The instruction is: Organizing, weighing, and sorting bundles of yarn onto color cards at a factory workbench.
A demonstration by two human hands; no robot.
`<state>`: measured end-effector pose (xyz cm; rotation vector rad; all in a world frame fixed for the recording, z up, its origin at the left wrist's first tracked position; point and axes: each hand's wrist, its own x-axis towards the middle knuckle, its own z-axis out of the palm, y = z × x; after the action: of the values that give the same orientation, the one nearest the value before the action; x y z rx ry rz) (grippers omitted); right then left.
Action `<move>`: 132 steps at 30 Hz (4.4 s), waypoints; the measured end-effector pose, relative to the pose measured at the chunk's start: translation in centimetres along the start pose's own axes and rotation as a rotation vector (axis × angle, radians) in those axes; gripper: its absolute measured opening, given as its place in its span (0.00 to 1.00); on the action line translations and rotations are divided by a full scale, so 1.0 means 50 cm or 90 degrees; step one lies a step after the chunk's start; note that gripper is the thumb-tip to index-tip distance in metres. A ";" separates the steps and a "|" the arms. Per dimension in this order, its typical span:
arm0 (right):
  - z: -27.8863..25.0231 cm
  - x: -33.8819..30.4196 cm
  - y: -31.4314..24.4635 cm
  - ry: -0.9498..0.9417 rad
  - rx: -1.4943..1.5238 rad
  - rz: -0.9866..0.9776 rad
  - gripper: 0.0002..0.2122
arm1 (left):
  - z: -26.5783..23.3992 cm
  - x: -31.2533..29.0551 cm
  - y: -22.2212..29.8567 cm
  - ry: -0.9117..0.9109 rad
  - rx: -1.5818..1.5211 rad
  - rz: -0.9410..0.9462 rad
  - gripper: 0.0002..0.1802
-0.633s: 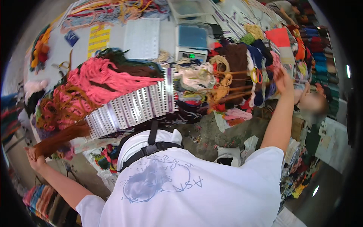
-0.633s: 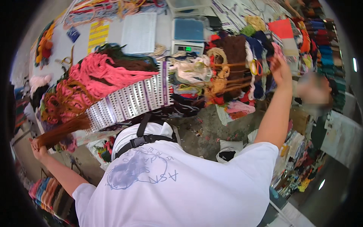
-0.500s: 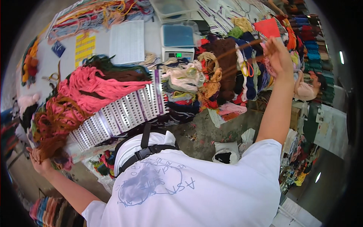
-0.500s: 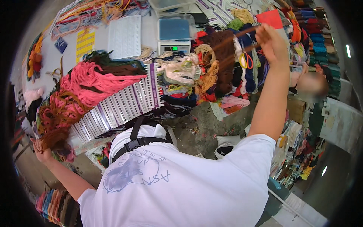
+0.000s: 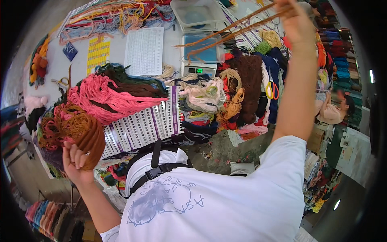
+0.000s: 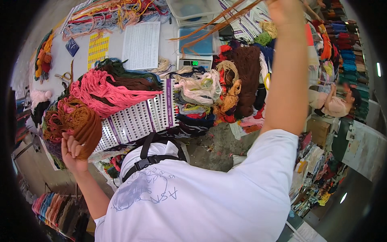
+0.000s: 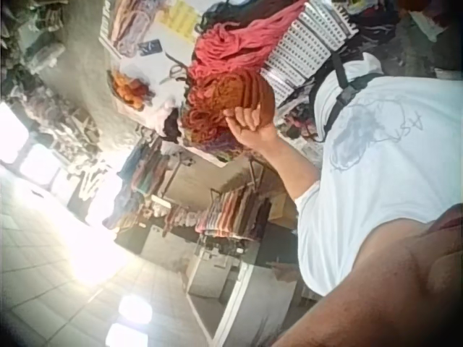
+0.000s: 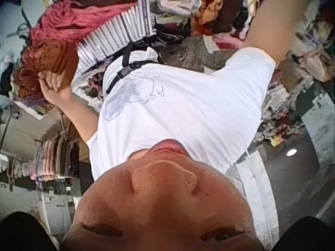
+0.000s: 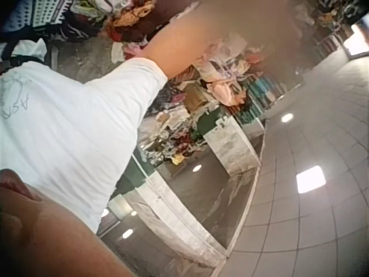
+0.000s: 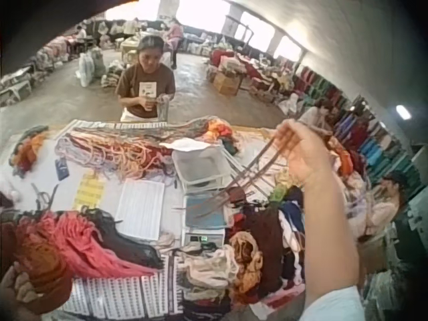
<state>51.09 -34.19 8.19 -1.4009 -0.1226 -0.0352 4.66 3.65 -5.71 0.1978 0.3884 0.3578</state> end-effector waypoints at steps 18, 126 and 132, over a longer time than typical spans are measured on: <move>-0.283 -0.255 0.790 0.355 0.106 0.574 0.12 | 0.059 0.037 -0.117 0.154 0.091 0.001 0.13; 0.429 -0.505 0.059 -0.308 -0.007 0.302 0.12 | -0.101 -0.091 0.070 -0.241 -0.196 -0.139 0.20; 0.558 -0.656 0.135 -0.465 -0.222 0.276 0.13 | -0.106 -0.093 0.045 -0.322 -0.195 -0.175 0.21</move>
<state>17.36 -7.14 2.63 -1.7058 -0.4296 0.8554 -2.18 4.60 -8.41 -0.0676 -0.1411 0.0842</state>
